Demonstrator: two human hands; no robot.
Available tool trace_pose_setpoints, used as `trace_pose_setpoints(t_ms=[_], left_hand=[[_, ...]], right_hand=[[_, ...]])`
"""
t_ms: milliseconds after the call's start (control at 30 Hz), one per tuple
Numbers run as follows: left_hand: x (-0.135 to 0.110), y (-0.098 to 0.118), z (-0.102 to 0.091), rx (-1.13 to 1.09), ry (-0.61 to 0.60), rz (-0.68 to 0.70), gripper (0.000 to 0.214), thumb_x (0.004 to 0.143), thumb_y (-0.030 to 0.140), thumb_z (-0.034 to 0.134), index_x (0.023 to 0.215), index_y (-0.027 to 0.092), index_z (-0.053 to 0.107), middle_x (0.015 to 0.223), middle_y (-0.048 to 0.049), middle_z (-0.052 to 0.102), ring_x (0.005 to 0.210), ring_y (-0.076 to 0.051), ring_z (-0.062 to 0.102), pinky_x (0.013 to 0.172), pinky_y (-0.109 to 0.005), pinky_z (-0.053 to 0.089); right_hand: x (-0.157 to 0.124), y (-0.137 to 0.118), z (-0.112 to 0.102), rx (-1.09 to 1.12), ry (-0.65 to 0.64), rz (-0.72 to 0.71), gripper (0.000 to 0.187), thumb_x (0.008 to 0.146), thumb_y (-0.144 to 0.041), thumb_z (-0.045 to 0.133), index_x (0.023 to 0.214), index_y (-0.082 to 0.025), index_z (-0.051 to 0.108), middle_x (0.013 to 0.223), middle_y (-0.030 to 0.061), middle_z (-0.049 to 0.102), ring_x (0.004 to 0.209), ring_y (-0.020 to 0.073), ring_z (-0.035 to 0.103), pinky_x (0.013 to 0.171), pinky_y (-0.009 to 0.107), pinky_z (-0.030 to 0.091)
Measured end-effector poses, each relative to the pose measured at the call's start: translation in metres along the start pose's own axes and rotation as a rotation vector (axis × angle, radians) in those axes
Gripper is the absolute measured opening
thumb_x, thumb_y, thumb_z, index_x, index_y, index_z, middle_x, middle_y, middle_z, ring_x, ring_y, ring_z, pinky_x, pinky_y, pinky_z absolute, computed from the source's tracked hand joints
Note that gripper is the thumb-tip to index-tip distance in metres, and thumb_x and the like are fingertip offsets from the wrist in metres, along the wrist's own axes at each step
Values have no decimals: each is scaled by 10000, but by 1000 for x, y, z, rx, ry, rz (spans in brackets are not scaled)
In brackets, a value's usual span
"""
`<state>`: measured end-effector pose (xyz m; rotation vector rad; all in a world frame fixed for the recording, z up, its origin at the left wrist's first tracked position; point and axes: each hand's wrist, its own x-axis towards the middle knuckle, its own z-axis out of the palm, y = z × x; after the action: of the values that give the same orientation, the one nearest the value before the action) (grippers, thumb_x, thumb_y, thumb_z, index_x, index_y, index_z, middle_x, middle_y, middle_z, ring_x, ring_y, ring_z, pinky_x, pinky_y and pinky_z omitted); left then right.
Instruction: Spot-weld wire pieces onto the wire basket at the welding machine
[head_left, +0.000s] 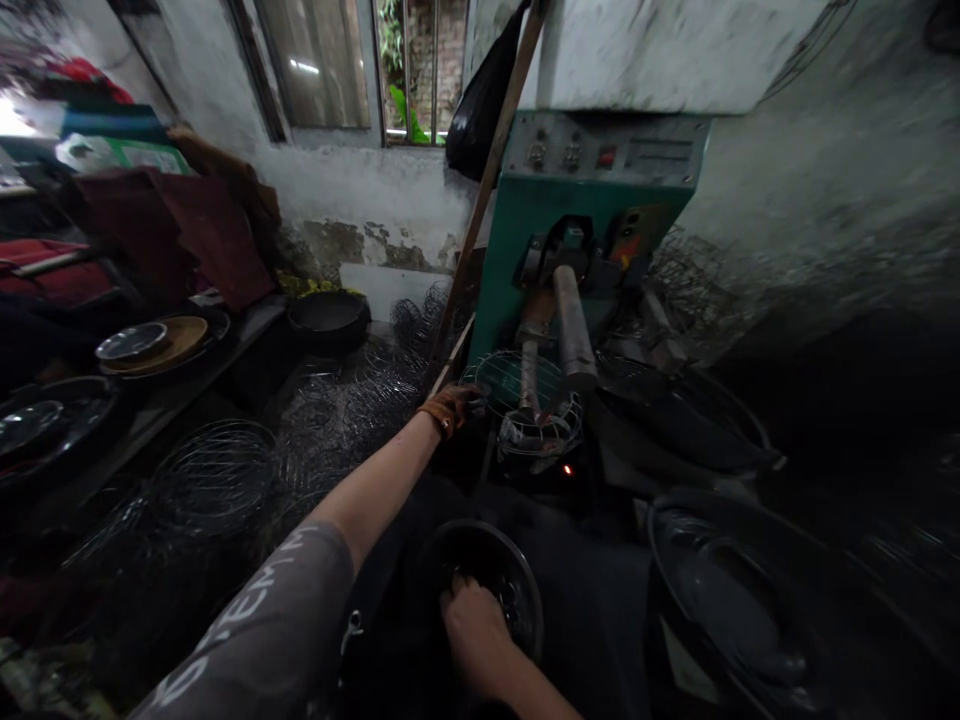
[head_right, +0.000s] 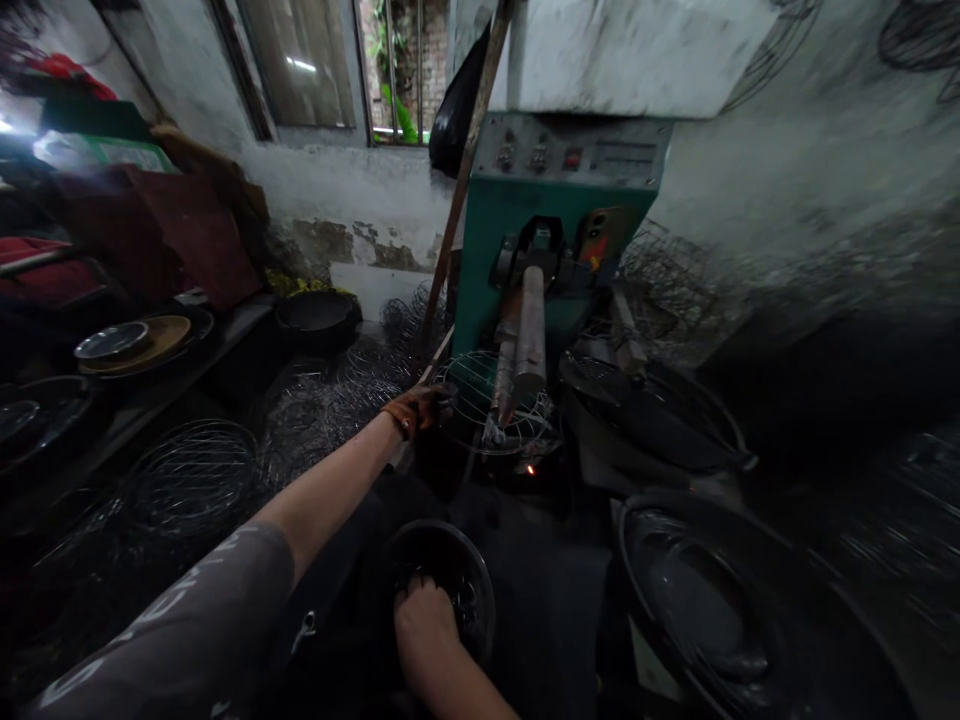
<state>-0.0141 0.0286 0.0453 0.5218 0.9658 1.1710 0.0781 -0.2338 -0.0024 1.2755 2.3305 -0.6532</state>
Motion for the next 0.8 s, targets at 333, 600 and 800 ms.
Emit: trace_pose_setpoints(t_ms=[333,600,800], left_hand=[[-48,-20,-13,-89,98,36,428,627,156,890,953,197,617,854,-48,677,805,-179,685,731,-292,570],[-81,-40,15,-150,192,36,573,620,220,900,1100,214,587,875,-35,685,754,-173,675,720,-292,549],[-94,-33,26,-149,195,81,492,599,148,865,992,199,573,821,-20,654,696,-148,628,697,-283,508]], right_hand=[[-23,70,-32,963,519,-156,184,792,-274,560,914,-214,683,871,53,743,876,271,718,805,357,581],[8,120,-80,1311,1101,71,383,724,-537,716,834,-180,635,596,16,629,510,173,575,443,251,476],[19,125,-81,1401,1216,143,367,700,-512,761,772,-179,627,613,22,649,523,180,618,461,276,537]])
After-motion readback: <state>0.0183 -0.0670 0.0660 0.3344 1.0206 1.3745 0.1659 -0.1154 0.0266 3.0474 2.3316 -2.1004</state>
